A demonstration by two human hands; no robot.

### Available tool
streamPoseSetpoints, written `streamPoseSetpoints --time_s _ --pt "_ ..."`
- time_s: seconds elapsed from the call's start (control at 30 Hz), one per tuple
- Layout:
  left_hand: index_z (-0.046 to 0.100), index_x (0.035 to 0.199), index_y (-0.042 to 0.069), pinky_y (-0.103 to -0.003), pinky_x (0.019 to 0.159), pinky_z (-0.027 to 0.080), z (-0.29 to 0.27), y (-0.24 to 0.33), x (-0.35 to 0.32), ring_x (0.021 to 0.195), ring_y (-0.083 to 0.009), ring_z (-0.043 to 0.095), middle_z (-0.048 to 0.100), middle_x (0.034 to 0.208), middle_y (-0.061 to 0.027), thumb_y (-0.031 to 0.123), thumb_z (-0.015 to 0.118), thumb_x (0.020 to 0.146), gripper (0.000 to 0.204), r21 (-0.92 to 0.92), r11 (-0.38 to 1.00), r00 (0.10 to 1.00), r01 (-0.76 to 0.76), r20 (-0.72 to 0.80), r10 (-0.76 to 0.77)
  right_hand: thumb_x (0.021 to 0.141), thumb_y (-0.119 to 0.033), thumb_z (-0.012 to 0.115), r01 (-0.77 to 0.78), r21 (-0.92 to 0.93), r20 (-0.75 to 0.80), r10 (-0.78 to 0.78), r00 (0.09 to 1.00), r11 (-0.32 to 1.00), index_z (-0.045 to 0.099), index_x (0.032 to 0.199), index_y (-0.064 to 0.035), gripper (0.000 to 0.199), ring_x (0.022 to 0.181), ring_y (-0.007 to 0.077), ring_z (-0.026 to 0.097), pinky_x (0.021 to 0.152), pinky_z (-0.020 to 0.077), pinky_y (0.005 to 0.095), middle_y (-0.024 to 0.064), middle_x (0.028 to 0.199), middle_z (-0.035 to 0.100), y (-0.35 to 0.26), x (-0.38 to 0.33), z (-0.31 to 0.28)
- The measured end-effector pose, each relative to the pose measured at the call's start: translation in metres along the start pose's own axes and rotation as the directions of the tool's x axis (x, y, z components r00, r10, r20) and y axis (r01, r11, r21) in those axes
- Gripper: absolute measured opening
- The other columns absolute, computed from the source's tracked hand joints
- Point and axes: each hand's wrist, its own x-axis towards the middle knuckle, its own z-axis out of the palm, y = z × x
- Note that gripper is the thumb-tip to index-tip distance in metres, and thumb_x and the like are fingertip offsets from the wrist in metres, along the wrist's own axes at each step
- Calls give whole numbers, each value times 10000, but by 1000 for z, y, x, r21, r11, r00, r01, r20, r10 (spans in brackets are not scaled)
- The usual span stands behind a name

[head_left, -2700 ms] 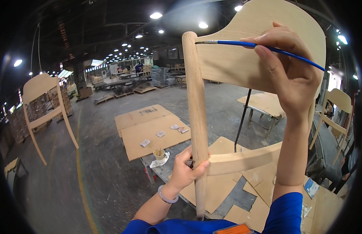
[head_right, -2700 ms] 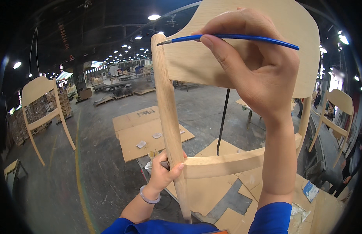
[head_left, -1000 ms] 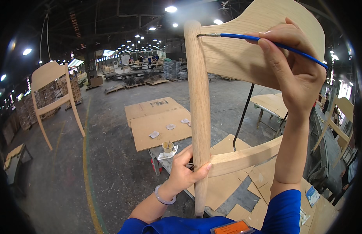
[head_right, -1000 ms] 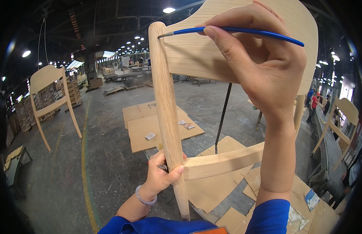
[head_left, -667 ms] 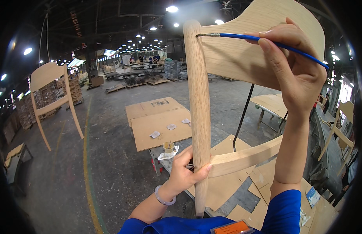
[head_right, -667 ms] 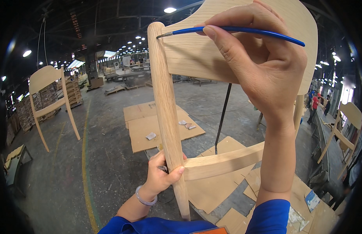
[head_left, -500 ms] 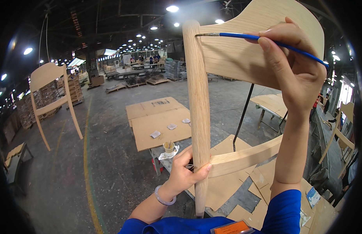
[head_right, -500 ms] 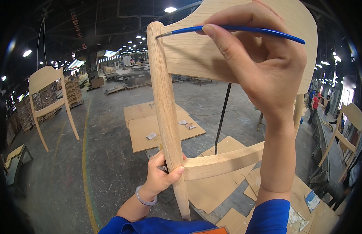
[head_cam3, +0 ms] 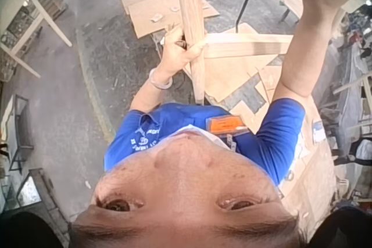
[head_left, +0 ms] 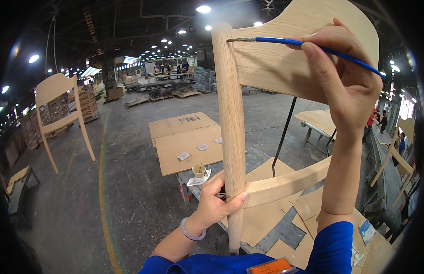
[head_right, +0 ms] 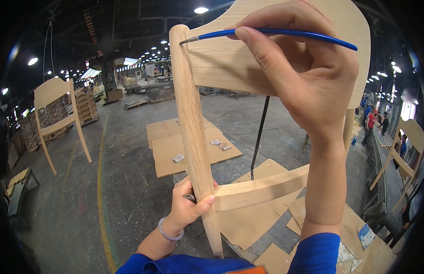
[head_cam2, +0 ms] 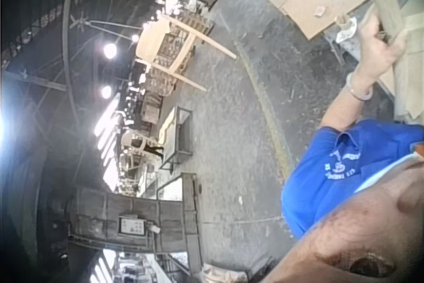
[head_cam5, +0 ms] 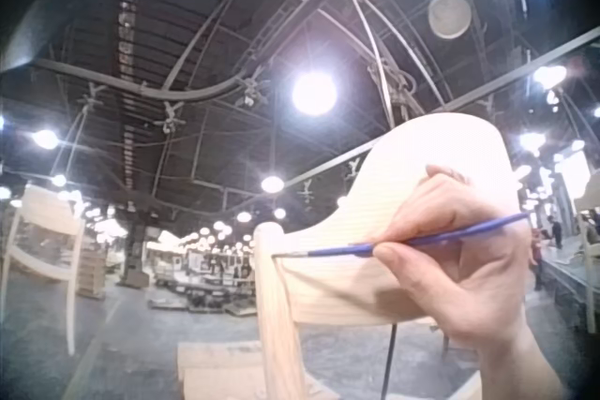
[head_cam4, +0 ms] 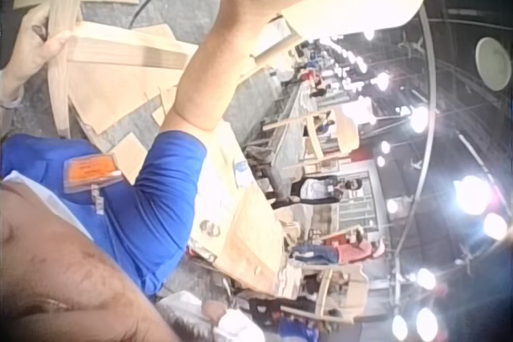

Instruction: The person applies a finish to a wooden chair using a small brush, focusing on the joints and edges. They repeatedly dip the brush into a container and carefully coat the chair's frame and backrest. The person also uses a small pad to wipe or smooth the surface after applying the finish.

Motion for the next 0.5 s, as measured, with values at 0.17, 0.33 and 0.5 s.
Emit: streamPoseSetpoints --time_s 0.17,0.33,0.5 --pt "740 1115 -11 -347 860 567 -1 1 -1 970 -207 713 732 1101 -126 175 830 860 329 16 1000 1000 -24 -8 24 927 23 766 -9 28 -8 9 1000 1000 780 1042 20 116 964 171 725 1240 342 496 91 1012 797 -2 0 1" --pt "743 1098 -5 -342 842 565 -1 2 -2 951 -197 713 741 1065 -113 175 832 858 313 15 1000 1000 -1 -26 1 925 31 768 -15 33 -17 16 1000 999 779 1039 25 115 960 161 724 1229 353 485 79 1007 792 -3 -1 3" --pt "727 1065 -18 -326 767 541 1 3 -1 880 -178 690 723 1002 -103 213 812 840 333 23 1000 999 -13 -42 14 924 26 772 -15 33 -43 16 999 999 775 1044 18 120 957 160 728 1235 350 486 74 997 789 -2 -1 6"
